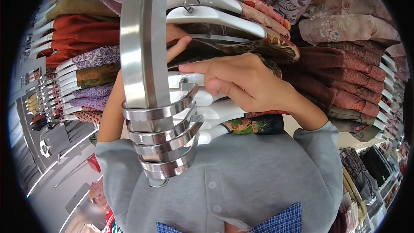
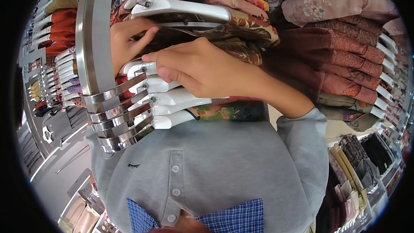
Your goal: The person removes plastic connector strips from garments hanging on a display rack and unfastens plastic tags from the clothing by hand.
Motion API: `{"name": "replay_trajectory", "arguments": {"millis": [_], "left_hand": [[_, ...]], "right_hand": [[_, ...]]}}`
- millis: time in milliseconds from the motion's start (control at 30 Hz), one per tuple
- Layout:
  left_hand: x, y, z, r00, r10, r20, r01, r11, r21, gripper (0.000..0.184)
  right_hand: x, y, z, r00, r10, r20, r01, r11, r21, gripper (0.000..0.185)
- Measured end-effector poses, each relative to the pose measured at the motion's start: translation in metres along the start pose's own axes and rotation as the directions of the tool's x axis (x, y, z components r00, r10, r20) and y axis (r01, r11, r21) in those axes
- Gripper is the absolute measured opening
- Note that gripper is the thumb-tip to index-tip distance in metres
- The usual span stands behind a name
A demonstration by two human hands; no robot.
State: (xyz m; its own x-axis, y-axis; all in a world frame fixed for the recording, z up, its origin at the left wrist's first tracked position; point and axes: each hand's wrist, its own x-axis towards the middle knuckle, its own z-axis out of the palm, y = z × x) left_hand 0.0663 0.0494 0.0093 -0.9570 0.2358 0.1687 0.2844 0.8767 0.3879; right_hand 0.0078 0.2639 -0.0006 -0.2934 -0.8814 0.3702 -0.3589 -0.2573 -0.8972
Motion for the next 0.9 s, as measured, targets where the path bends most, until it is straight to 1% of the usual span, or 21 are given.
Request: {"name": "replay_trajectory", "arguments": {"millis": [67, 100, 167, 200, 233, 300, 333, 433, 467, 533, 633, 667, 767, 800, 900], "left_hand": [[0.005, -0.012, 0.018, 0.996, -0.022, 0.089, 0.030, 0.996, -0.088, 0.017], [0.004, -0.019, 0.025, 0.987, -0.063, 0.148, 0.085, 0.986, -0.142, 0.021], [0.004, -0.021, 0.034, 0.954, -0.133, 0.270, 0.200, 0.950, -0.239, 0.031], [0.007, -0.022, 0.033, 0.839, -0.207, 0.503, 0.445, 0.793, -0.416, 0.044], [0.005, -0.022, 0.038, 0.849, -0.197, 0.489, 0.472, 0.698, -0.538, 0.045], [-0.003, -0.024, 0.053, 0.869, -0.195, 0.454, 0.490, 0.461, -0.740, 0.049], [-0.003, -0.024, 0.058, 0.878, -0.218, 0.426, 0.478, 0.448, -0.756, 0.049], [0.000, -0.021, 0.060, 0.866, -0.201, 0.458, 0.499, 0.384, -0.777, 0.047], [0.003, -0.017, 0.062, 0.890, -0.215, 0.402, 0.454, 0.341, -0.823, 0.048], [0.003, -0.021, 0.064, 0.877, -0.237, 0.418, 0.480, 0.384, -0.789, 0.043], [0.006, -0.025, 0.064, 0.853, -0.294, 0.432, 0.522, 0.443, -0.729, 0.035], [0.007, -0.025, 0.064, 0.843, -0.317, 0.435, 0.538, 0.461, -0.706, 0.032], [0.009, -0.027, 0.065, 0.815, -0.445, 0.371, 0.560, 0.436, -0.705, 0.026], [0.008, -0.029, 0.068, 0.804, -0.483, 0.347, 0.554, 0.395, -0.733, 0.028], [0.011, -0.020, 0.062, 0.774, -0.533, 0.343, 0.554, 0.307, -0.774, 0.029]], "right_hand": [[0.000, 0.003, -0.001, 1.000, -0.005, -0.003, 0.005, 0.999, 0.041, 0.022], [0.000, 0.004, -0.002, 1.000, -0.006, -0.008, 0.007, 0.998, 0.059, 0.020], [-0.002, 0.002, -0.008, 1.000, 0.023, 0.005, -0.023, 1.000, 0.021, 0.013], [-0.003, 0.002, -0.012, 0.999, 0.036, 0.015, -0.036, 0.999, 0.002, 0.013], [-0.004, 0.006, -0.016, 0.997, 0.040, -0.065, -0.046, 0.995, -0.089, 0.013], [-0.005, 0.019, -0.028, 0.975, 0.019, -0.219, -0.077, 0.963, -0.259, 0.017], [-0.005, 0.018, -0.039, 0.972, 0.163, -0.169, -0.200, 0.952, -0.231, 0.018], [-0.006, 0.024, -0.037, 0.982, 0.128, -0.142, -0.160, 0.956, -0.244, 0.020], [-0.008, 0.026, -0.035, 0.980, 0.128, -0.152, -0.162, 0.958, -0.238, 0.021], [-0.010, 0.029, -0.032, 0.977, 0.129, -0.168, -0.165, 0.961, -0.221, 0.023], [-0.018, 0.024, -0.035, 0.947, 0.323, -0.003, -0.323, 0.947, -0.005, 0.026], [-0.021, 0.025, -0.037, 0.944, 0.329, 0.034, -0.328, 0.944, -0.022, 0.027], [-0.026, 0.013, -0.042, 0.910, 0.392, 0.132, -0.394, 0.919, -0.014, 0.027], [-0.030, 0.018, -0.039, 0.934, 0.340, 0.111, -0.345, 0.938, 0.026, 0.027], [-0.034, 0.024, -0.042, 0.940, 0.295, 0.172, -0.311, 0.948, 0.071, 0.029]]}}
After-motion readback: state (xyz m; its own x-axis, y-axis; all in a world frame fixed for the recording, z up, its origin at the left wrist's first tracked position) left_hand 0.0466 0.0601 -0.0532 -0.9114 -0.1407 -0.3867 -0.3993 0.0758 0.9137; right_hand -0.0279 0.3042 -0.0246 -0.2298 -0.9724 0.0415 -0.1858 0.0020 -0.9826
